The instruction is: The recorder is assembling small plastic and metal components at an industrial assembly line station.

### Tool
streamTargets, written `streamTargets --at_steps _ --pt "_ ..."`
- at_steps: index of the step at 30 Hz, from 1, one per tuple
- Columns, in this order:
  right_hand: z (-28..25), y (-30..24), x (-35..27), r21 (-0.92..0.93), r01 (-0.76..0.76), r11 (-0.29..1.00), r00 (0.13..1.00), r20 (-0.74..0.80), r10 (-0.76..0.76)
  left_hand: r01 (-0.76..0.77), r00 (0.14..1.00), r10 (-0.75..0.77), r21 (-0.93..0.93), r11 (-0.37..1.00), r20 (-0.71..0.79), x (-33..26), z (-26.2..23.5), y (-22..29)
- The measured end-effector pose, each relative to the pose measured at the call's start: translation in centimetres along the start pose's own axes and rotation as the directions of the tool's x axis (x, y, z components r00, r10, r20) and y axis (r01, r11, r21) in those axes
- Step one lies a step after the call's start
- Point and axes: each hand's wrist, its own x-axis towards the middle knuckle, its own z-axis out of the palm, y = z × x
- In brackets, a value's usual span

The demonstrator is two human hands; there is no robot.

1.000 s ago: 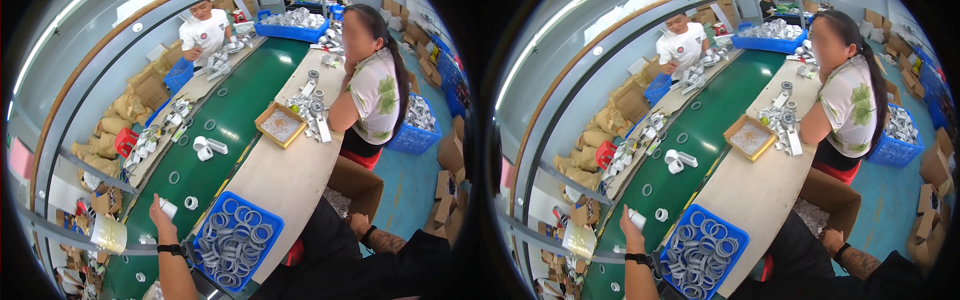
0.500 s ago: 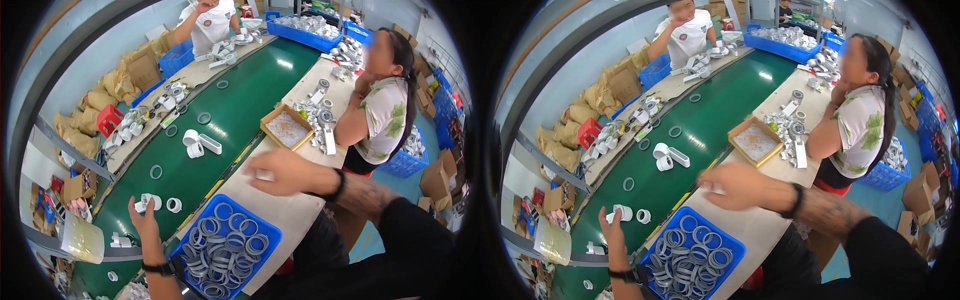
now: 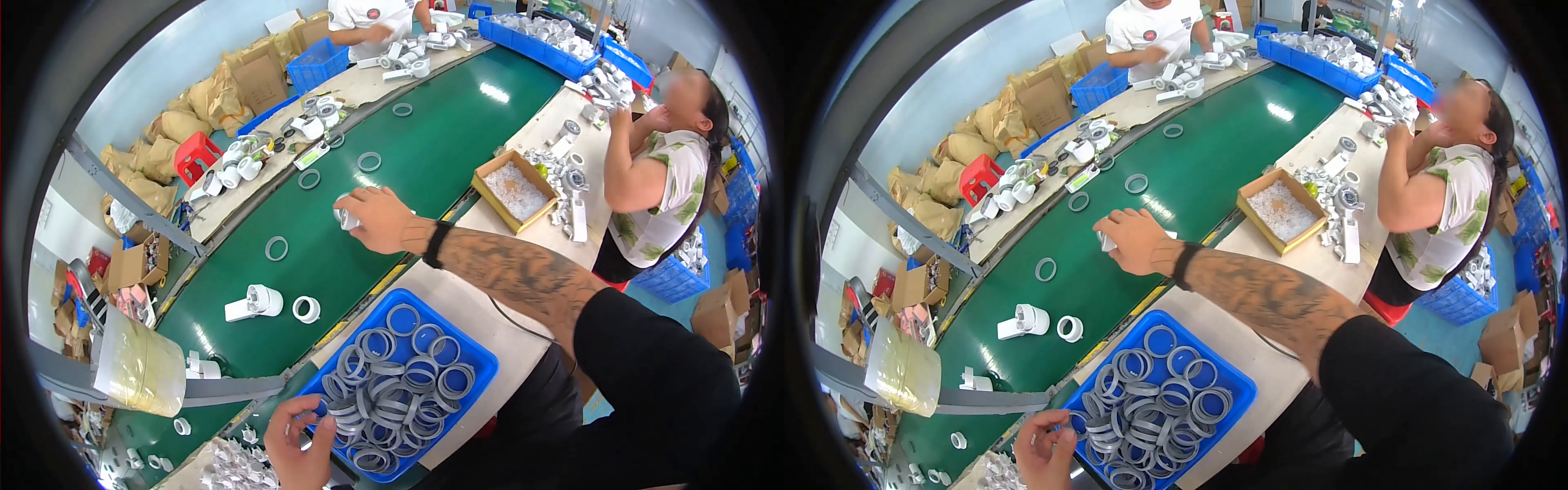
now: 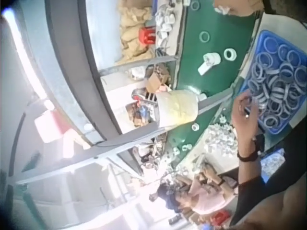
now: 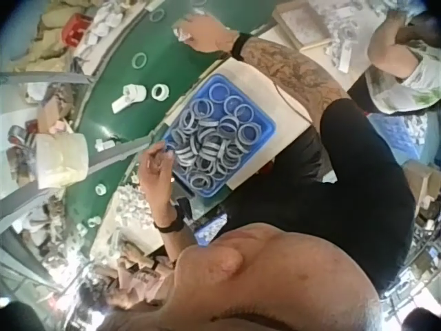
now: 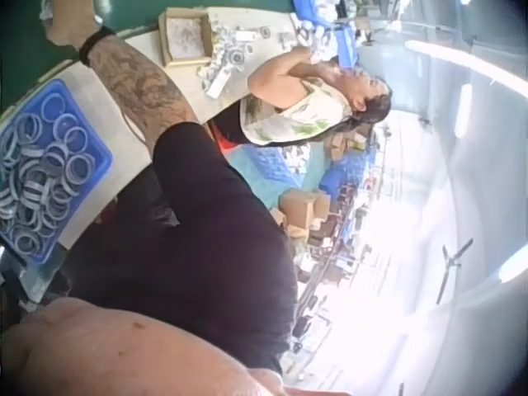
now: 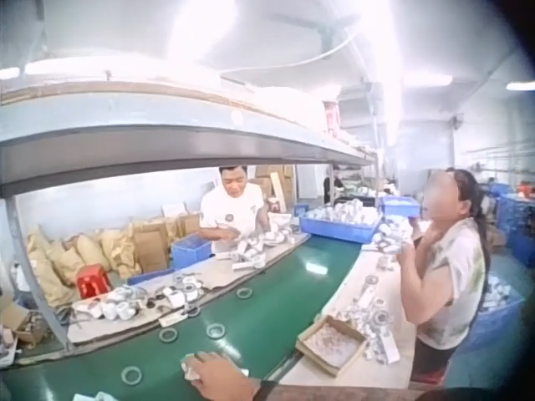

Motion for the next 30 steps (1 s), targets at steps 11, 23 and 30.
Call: streamTargets --at_steps 11,23,30 --pt "-24.4 -10.2 -18.5 0.899 -0.215 0.382 0.893 0.340 -0.296 -0.307 0.889 0.403 -0.372 0.876 0.217 1.4 10.8 10.6" --pt "-22.6 -11.6 -32.1 0.927 -0.360 0.107 0.885 0.304 0.352 -0.609 0.791 0.604 0.222 0.762 0.097 -6.4 19.9 12.3" --pt "-23.6 -11.5 -33.1 0.843 -0.371 0.389 0.903 0.231 0.362 -0.399 0.913 0.405 -0.101 0.911 0.045 -8.5 21.7 12.1"
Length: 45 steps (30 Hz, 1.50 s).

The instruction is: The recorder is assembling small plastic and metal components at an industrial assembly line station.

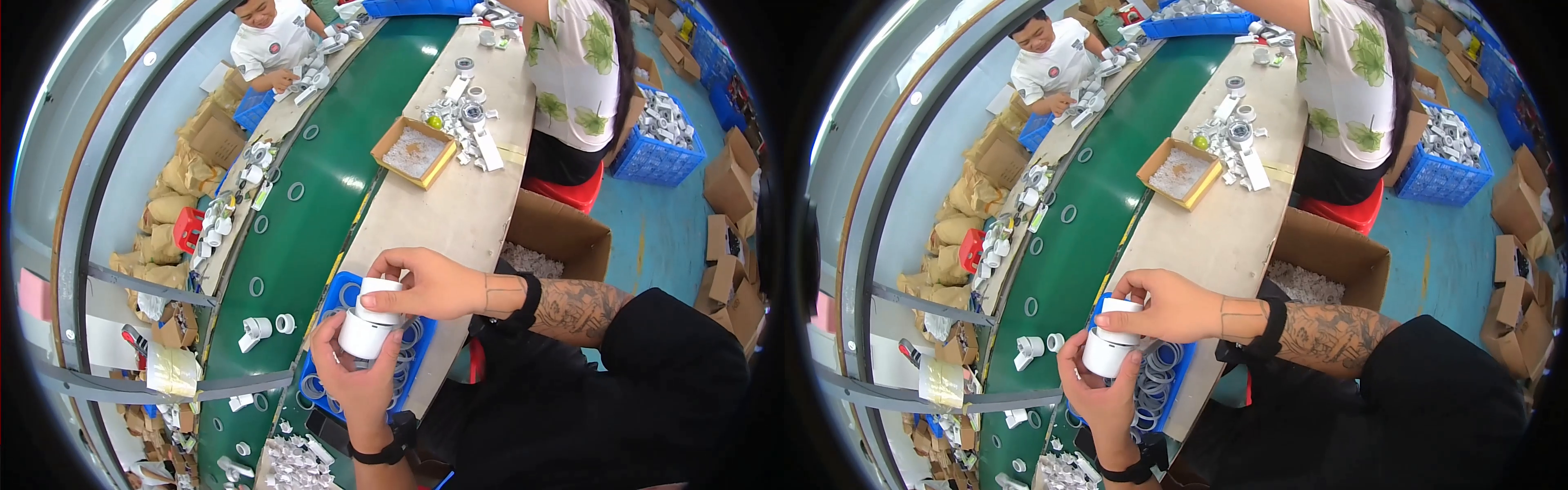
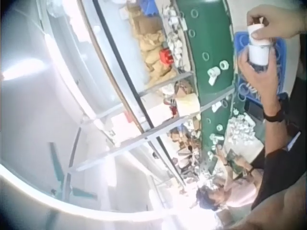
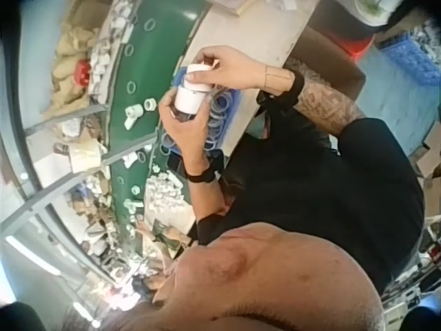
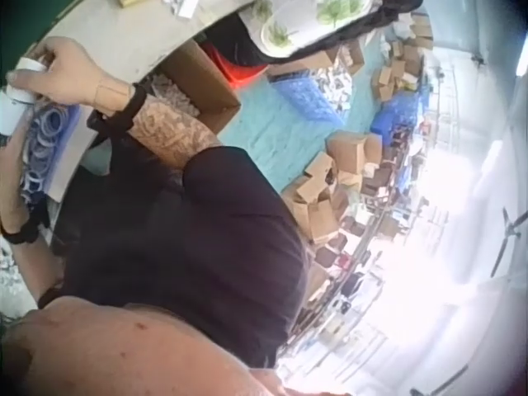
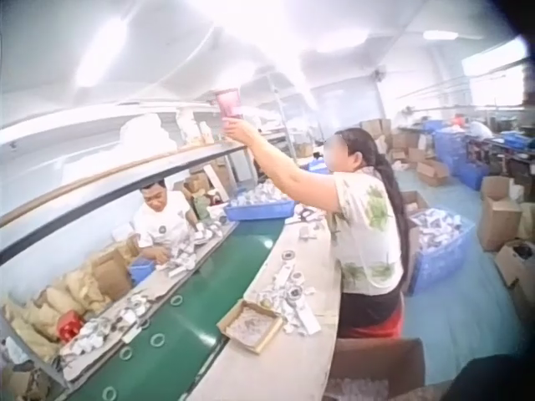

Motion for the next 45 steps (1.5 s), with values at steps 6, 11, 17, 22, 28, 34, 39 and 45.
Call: streamTargets --at_steps 6,11,17,22,28,34,39,45 --pt "1.5 0.6 -0.7 0.055 -0.018 0.998 0.993 -0.119 0.024 0.145 0.989 -0.143 -0.229 0.963 0.027 -0.5 1.5 0.9" --pt "2.9 2.8 -1.3 0.311 -0.027 0.950 0.989 -0.131 0.071 0.122 0.993 -0.120 -0.178 0.976 0.020 -0.5 2.2 0.3" --pt "3.4 7.3 -2.6 0.841 -0.167 0.514 0.949 -0.005 0.315 0.270 0.959 -0.232 -0.280 0.921 0.160 0.2 3.7 1.2" --pt "1.7 5.3 -4.5 0.911 -0.102 0.399 0.893 -0.093 0.440 0.419 0.907 -0.404 -0.326 0.847 0.116 6.5 -0.5 -4.5" --pt "-0.7 3.8 -4.0 0.496 -0.021 0.868 0.941 -0.284 0.186 0.360 0.897 -0.177 0.437 0.824 -0.405 9.9 -11.9 -14.8" --pt "-1.4 2.1 -3.7 -0.087 0.024 0.996 0.922 -0.383 -0.056 0.351 0.891 -0.264 -0.192 0.917 0.369 5.1 -1.3 1.0" --pt "-0.7 2.6 -3.0 -0.322 0.112 0.940 0.933 -0.292 -0.211 0.326 0.841 -0.297 0.014 0.945 0.453 2.4 3.3 3.1" --pt "-3.0 2.5 -3.5 -0.509 0.305 0.805 0.907 -0.101 -0.408 0.298 0.877 -0.281 0.019 0.954 0.389 1.8 3.9 3.6"
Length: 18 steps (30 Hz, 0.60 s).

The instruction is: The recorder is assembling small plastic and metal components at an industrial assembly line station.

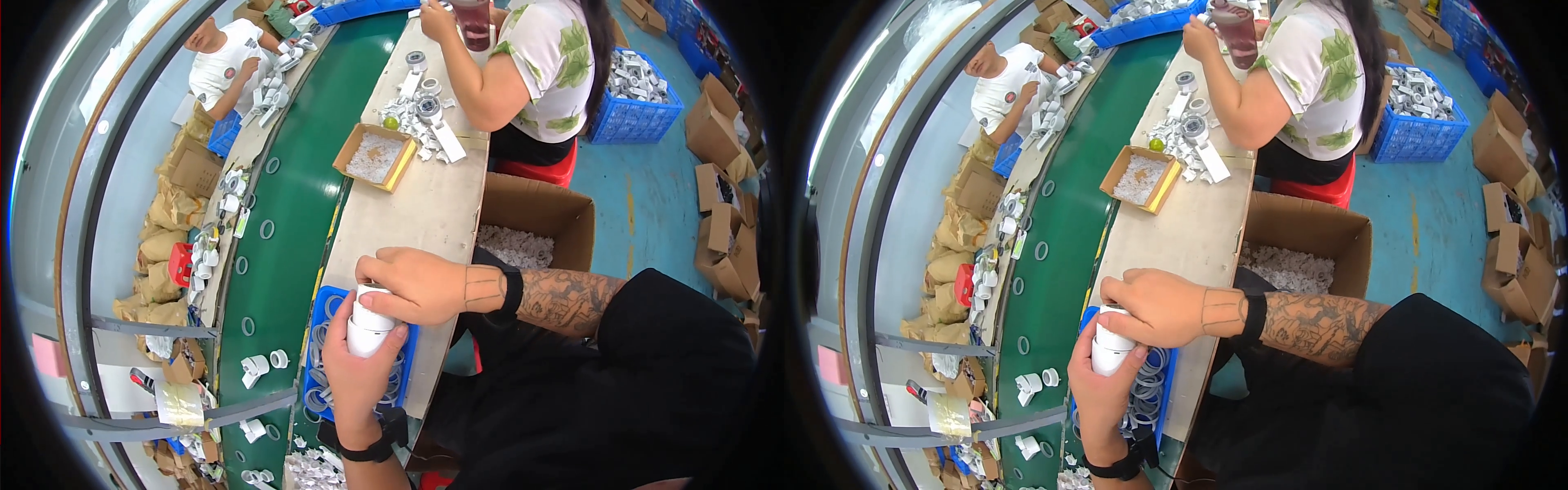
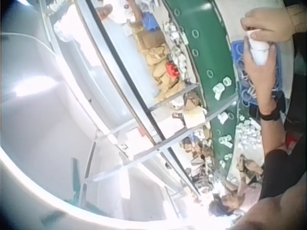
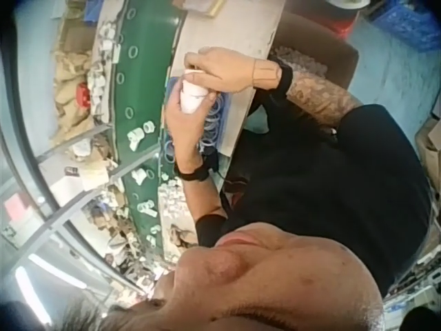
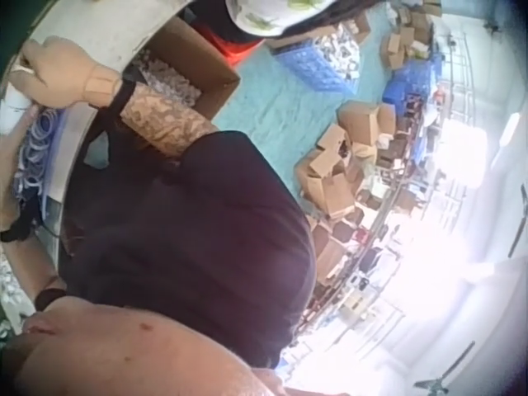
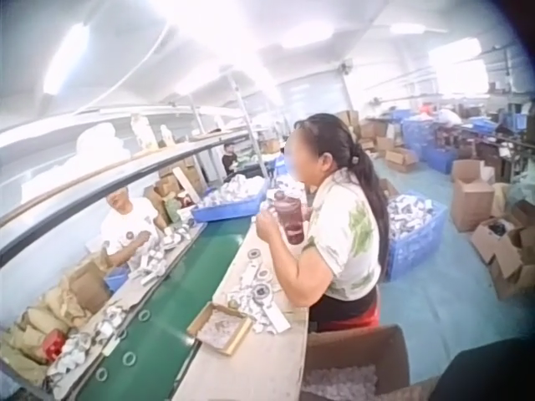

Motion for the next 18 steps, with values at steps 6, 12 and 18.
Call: streamTargets --at_steps 6,12,18 --pt "0.0 1.0 0.0 0.001 0.198 0.980 0.980 0.036 -0.198 0.034 0.991 -0.047 0.102 0.994 0.125 0.7 -0.2 -1.7" --pt "1.1 1.9 -0.3 -0.069 0.167 0.984 0.986 -0.003 -0.168 -0.092 0.990 0.109 0.171 0.981 -0.093 0.3 1.8 -1.2" --pt "2.2 1.0 -0.5 -0.007 -0.001 1.000 1.000 0.007 0.001 -0.073 0.982 0.122 0.301 0.951 -0.147 0.4 1.6 0.1"
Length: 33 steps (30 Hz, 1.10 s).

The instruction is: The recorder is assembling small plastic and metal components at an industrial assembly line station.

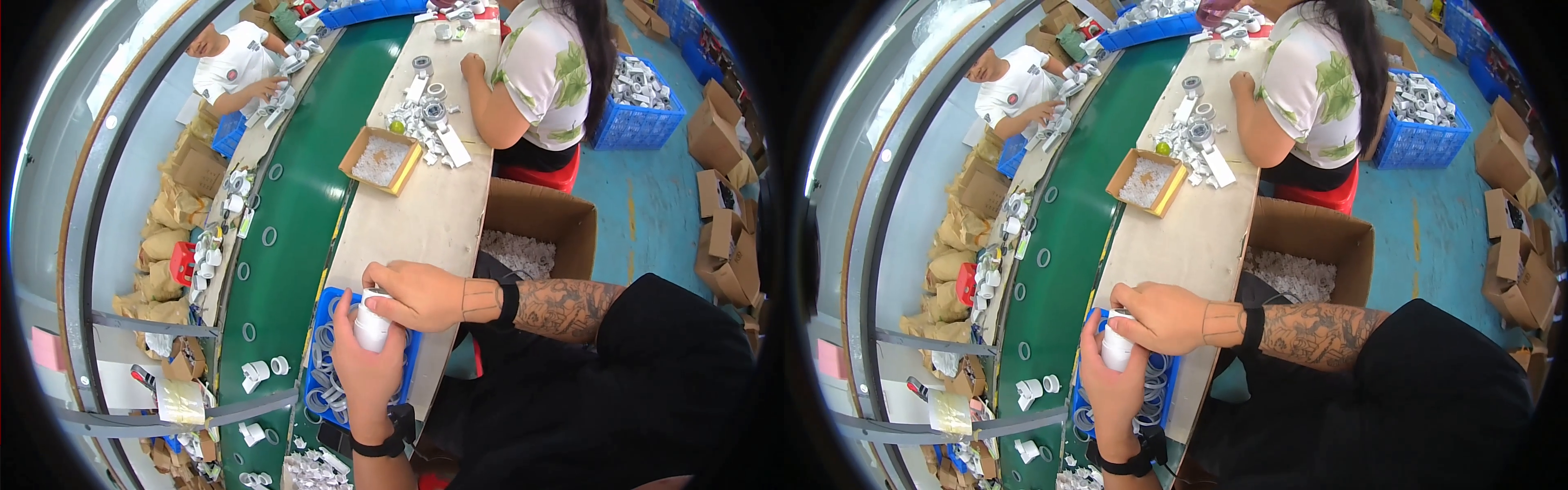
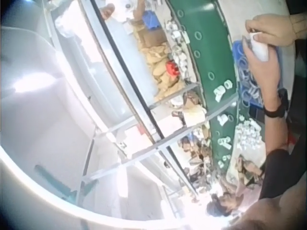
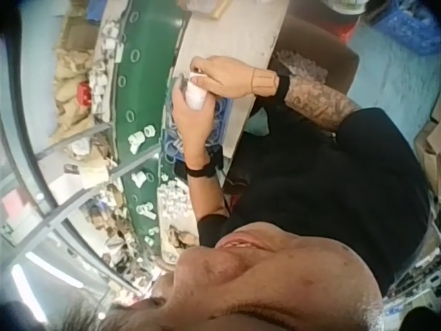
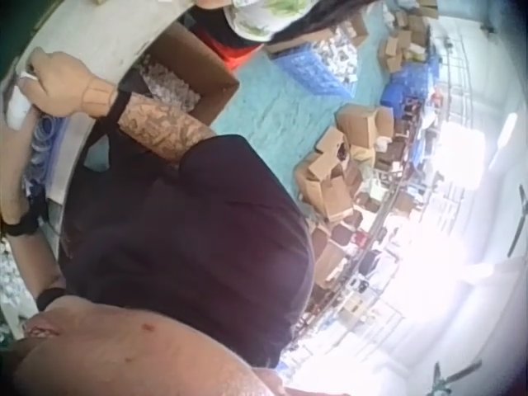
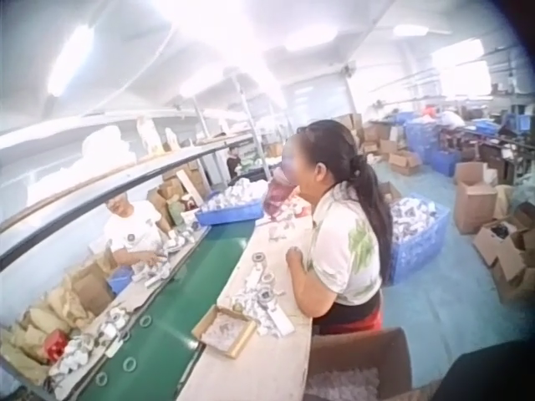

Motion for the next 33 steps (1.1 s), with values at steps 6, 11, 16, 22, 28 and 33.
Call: streamTargets --at_steps 6,11,16,22,28,33 --pt "0.2 -3.1 3.0 -0.113 -0.361 0.926 0.930 0.023 0.366 -0.136 0.982 0.169 0.310 0.941 -0.081 0.5 1.6 -1.3" --pt "2.8 -2.9 4.2 -0.276 -0.138 0.951 0.972 -0.224 0.076 -0.220 0.968 0.234 0.143 0.965 -0.090 3.3 1.4 -4.9" --pt "2.0 -3.7 4.8 -0.311 -0.138 0.940 0.964 -0.260 0.055 -0.171 0.985 0.172 0.194 0.966 0.012 5.4 1.5 -5.2" --pt "0.7 -4.2 7.2 -0.321 -0.181 0.930 0.960 -0.262 0.097 -0.158 0.896 0.365 0.589 0.793 -0.251 5.9 2.5 -3.6" --pt "1.6 -2.2 7.9 -0.290 -0.017 0.957 0.977 -0.209 -0.046 -0.085 0.940 0.246 0.539 0.838 -0.234 6.4 2.7 -5.4" --pt "1.6 -2.0 8.0 -0.326 -0.003 0.945 0.995 -0.095 -0.030 -0.279 0.908 0.385 0.451 0.848 -0.164 6.5 2.1 -6.1"
